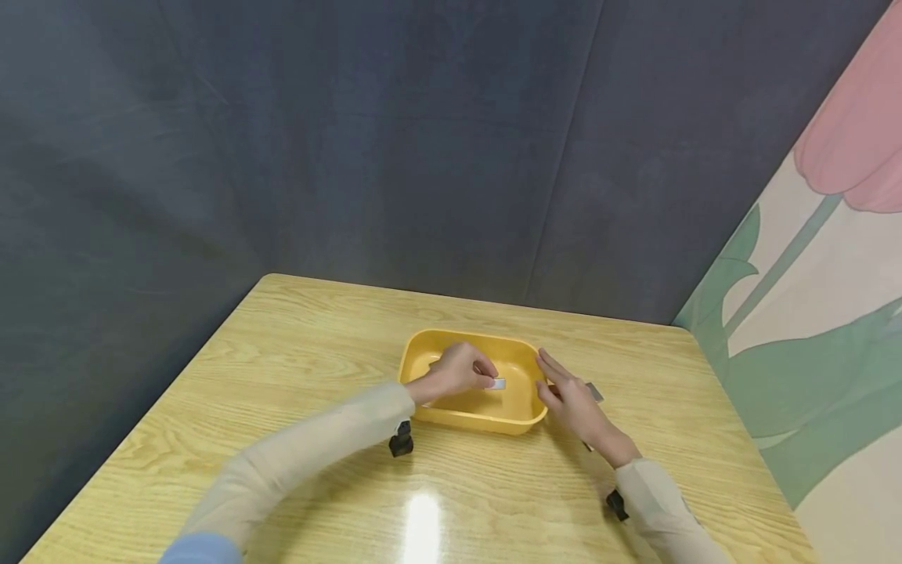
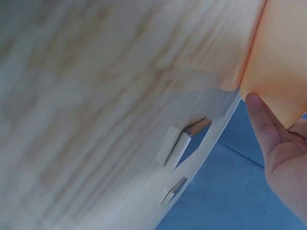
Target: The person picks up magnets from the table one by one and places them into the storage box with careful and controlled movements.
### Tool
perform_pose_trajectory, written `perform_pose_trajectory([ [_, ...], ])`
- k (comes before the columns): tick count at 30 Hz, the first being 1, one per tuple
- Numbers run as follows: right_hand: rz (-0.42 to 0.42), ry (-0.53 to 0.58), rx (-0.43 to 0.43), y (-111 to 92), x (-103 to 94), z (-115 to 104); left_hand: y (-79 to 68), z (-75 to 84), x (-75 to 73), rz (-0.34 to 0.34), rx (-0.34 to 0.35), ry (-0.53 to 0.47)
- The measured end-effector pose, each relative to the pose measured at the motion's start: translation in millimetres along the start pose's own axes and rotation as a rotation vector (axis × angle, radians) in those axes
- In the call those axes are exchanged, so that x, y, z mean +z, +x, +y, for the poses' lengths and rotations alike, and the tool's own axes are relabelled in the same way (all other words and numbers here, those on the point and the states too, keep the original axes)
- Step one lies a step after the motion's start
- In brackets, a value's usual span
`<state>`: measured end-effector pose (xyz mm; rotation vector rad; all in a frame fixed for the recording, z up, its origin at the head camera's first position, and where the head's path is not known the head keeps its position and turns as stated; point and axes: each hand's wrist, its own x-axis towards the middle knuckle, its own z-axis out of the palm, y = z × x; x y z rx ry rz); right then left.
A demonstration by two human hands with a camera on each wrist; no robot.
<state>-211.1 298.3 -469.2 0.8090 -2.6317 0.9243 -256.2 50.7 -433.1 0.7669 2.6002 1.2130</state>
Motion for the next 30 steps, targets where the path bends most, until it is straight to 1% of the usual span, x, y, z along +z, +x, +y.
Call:
perform_pose_trajectory([
  [5,-0.009,0.009,0.005,0,-0.1,0,1.5,4.4,6.5,-0.015,0.02,0.005],
  [11,-0.014,0.016,0.02,1,0.0,2,5.4,7.7,15.1,-0.048,0.036,0.047],
  [18,-0.021,0.014,0.028,-1,0.9,3,7.4,9.9,28.0,-0.101,0.044,0.034],
  [28,-0.001,0.027,0.012,-1,2.7,3,7.3,12.8,42.9,-0.139,0.045,0.102],
  [30,-0.001,0.028,0.012,0,2.3,2,7.5,12.9,45.2,-0.143,0.04,0.101],
])
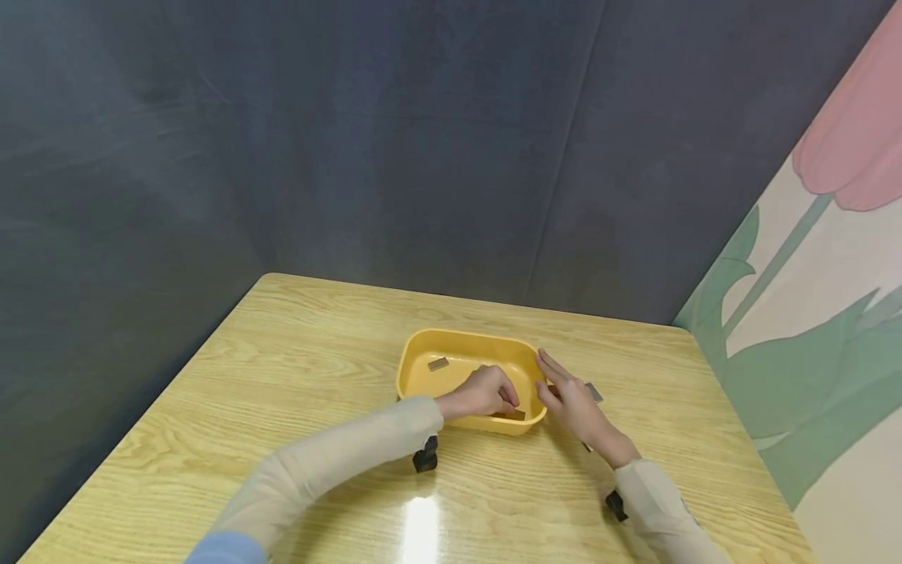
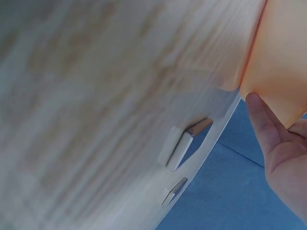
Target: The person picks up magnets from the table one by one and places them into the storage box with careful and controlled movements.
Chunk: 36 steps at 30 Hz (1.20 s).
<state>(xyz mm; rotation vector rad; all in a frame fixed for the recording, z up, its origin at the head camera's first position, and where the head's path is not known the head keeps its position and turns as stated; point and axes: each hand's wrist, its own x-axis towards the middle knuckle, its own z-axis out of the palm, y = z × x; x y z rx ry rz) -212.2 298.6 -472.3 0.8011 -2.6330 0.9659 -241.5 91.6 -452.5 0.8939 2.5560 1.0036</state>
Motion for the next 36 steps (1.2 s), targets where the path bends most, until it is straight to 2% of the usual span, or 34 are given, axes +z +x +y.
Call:
perform_pose_trajectory([
  [9,-0.001,-0.013,-0.01,0.1,-0.9,1.1,4.1,-2.2,8.6,-0.001,-0.01,-0.015],
  [21,0.001,-0.021,-0.013,-0.1,-0.9,1.9,-0.1,-0.6,5.6,-0.003,-0.016,0.035],
  [36,0.003,-0.021,-0.012,0.3,-1.5,0.5,-2.6,1.2,4.3,-0.01,-0.018,0.03],
])
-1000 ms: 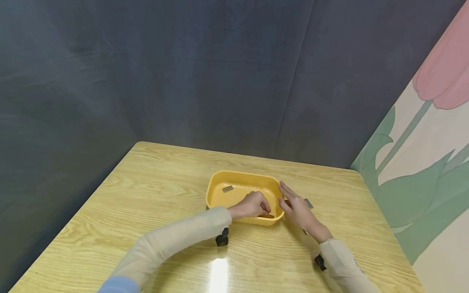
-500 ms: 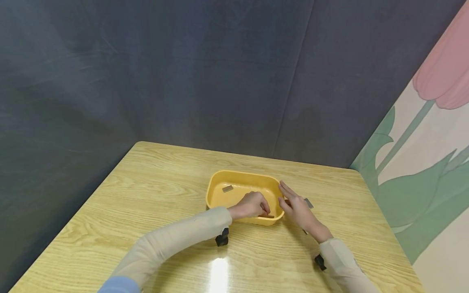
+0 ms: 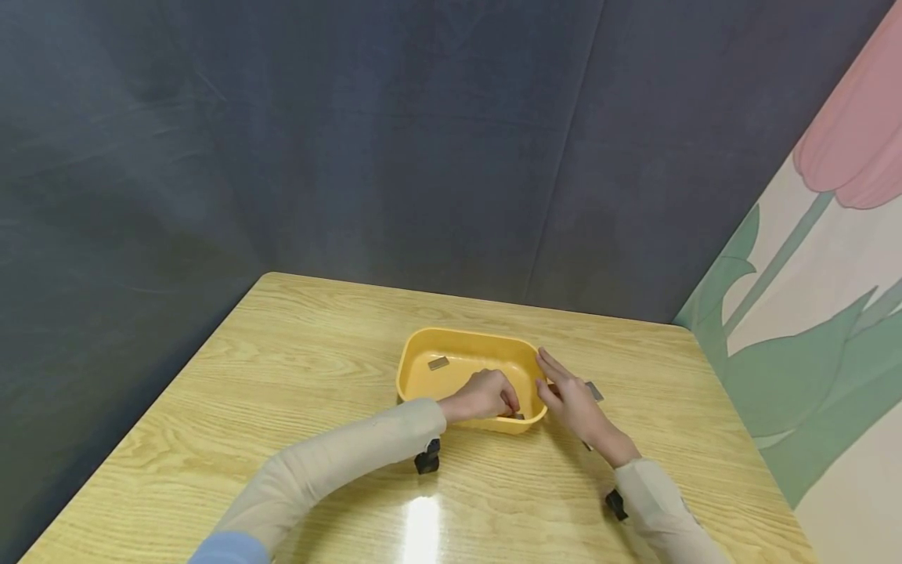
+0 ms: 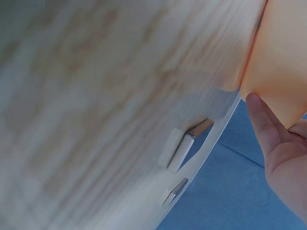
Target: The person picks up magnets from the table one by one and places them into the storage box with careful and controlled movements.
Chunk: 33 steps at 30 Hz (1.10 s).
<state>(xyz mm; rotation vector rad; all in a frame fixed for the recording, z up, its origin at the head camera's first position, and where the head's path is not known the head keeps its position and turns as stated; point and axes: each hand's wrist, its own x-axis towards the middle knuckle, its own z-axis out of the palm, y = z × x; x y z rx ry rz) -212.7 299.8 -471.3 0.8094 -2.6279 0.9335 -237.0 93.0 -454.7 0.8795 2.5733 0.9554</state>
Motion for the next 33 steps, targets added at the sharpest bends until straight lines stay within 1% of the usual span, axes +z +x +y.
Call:
perform_pose_trajectory([
  [7,0.01,-0.016,-0.015,2,-0.5,0,0.2,0.4,-0.9,0.003,-0.024,-0.029],
  [14,-0.004,0.003,0.008,1,0.1,-1,0.8,-1.7,-2.5,0.017,0.002,-0.018],
  [17,-0.007,0.011,0.016,0,0.4,-1,1.6,-3.7,-3.1,0.012,0.009,-0.023],
  [26,-0.002,0.014,0.012,-1,0.6,0,-1.2,-2.4,-8.2,-0.005,-0.021,-0.044],
  [31,0.004,0.005,0.005,-1,0.8,1,-3.3,-2.5,-10.3,-0.011,-0.005,-0.055],
  [33,0.005,0.002,0.004,-1,1.0,0,-4.4,-3.3,-11.4,-0.009,0.017,-0.062],
])
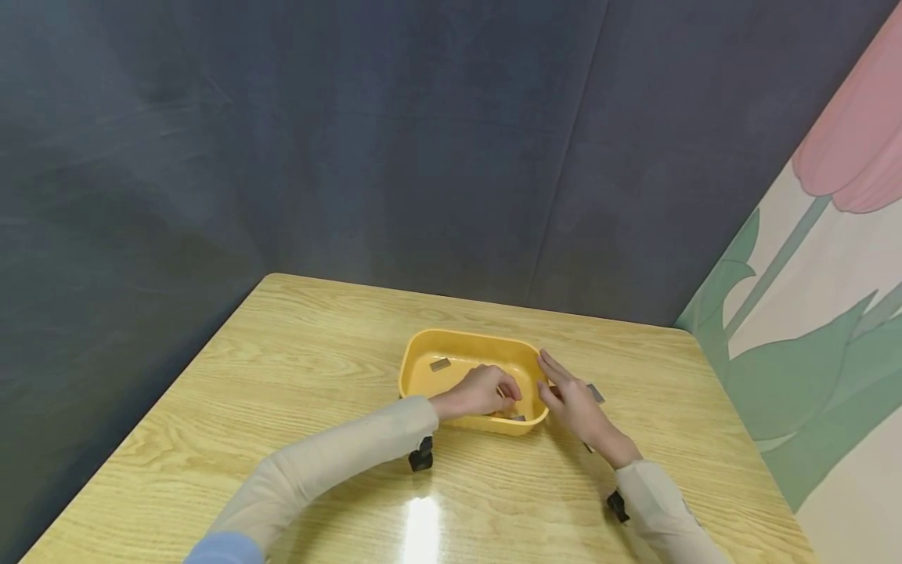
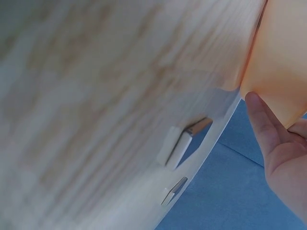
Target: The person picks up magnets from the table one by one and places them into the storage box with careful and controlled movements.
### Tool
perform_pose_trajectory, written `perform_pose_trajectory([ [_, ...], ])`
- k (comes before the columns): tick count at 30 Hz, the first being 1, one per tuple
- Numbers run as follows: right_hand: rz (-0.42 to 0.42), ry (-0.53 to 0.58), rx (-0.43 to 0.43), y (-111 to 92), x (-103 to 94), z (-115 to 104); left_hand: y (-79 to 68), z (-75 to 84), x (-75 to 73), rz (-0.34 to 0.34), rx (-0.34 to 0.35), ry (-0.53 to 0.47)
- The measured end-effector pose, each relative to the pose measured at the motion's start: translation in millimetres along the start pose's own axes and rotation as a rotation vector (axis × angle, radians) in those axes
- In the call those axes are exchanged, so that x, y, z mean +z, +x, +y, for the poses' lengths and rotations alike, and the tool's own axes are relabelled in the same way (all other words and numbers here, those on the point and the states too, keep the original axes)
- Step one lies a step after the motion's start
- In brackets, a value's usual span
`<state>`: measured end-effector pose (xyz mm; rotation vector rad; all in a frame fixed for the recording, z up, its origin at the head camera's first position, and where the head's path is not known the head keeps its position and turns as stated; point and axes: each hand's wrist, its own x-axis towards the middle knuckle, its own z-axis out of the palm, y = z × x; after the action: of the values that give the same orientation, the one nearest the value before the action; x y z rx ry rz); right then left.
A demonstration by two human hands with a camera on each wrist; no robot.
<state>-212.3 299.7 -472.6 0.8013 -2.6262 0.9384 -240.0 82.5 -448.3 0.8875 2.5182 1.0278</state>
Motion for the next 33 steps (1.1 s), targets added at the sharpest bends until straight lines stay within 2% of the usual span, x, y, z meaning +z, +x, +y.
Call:
perform_pose_trajectory([
  [8,-0.024,-0.002,0.019,1,-1.5,-2,-5.0,-5.2,-7.9,0.052,0.095,-0.038],
  [16,-0.084,-0.044,0.014,6,-9.7,-4,-14.8,-9.6,-16.9,0.136,0.117,0.007],
  [21,-0.087,-0.054,-0.016,11,-18.3,-5,-20.1,-13.7,-21.6,0.168,0.154,0.058],
  [26,-0.089,-0.093,0.013,15,-24.0,-8,-25.6,-19.9,-25.9,0.2,0.188,0.094],
  [33,-0.103,-0.118,0.026,15,-26.8,-9,-33.4,-23.7,-32.1,0.232,0.187,0.118],
])
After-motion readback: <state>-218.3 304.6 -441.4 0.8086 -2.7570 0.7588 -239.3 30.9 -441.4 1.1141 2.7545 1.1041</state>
